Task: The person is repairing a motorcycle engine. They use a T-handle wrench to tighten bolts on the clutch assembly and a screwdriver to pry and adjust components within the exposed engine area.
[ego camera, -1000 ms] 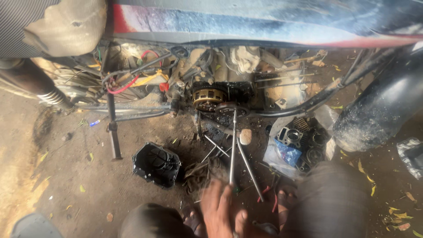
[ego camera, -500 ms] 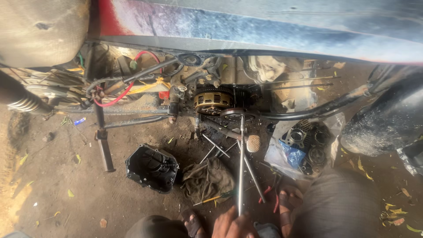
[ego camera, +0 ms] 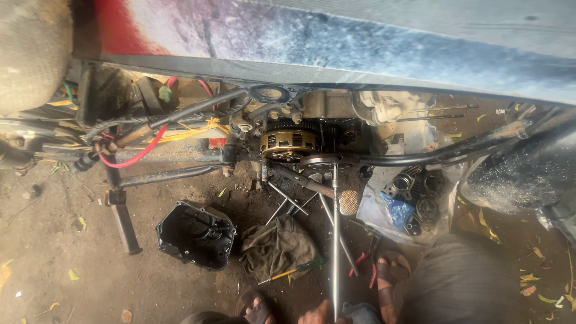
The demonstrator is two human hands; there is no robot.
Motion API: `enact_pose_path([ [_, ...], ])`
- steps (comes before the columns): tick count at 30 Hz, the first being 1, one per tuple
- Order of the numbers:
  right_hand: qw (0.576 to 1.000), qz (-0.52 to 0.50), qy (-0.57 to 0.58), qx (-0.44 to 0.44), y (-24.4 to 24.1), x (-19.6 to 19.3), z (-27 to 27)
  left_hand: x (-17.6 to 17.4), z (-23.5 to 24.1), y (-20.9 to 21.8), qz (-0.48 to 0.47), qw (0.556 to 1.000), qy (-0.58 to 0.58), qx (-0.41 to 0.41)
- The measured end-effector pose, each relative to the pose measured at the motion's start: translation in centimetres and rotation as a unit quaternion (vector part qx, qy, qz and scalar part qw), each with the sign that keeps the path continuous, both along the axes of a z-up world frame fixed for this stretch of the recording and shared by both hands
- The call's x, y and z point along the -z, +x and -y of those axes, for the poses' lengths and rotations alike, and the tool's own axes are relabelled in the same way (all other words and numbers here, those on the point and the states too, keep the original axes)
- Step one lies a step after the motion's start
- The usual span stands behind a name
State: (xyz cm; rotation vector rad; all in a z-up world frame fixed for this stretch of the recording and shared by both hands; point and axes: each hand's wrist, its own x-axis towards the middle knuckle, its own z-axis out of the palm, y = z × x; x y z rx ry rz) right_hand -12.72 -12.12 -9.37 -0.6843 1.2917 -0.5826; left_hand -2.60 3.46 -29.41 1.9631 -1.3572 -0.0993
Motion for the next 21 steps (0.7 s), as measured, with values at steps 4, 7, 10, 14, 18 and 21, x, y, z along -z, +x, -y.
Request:
enact_pose_path([
  [4, 1.0, -0.008, 0.021, -0.005, -0.3, 0.2, -0.3, 1.8, 0.4, -1.9, 0.031, 0.989, -0.034, -0.142],
  [7, 0.999, -0.009, 0.035, -0.014, -0.6, 0.2, -0.8, -1.6, 2.6, -3.9, -0.115, 0.955, -0.14, -0.235],
  [10, 0.999, -0.008, 0.033, -0.015, -1.2, -0.6, -1.1, -7.3, 5.7, -4.7, -0.229, 0.91, -0.268, -0.221],
  [14, 0.999, 0.014, 0.021, -0.022, -0.5, -1.9, -1.2, -13.4, 7.2, -1.0, -0.33, 0.849, -0.406, -0.067],
  [18, 0.995, 0.044, 0.049, -0.078, 0.0, -2.8, -1.6, -16.7, 5.3, 1.7, -0.342, 0.903, -0.238, 0.107],
  [21, 0.985, 0.073, 0.094, -0.127, -0.9, -3.7, -2.0, -18.3, 5.5, 1.6, -0.218, 0.95, -0.205, 0.09],
])
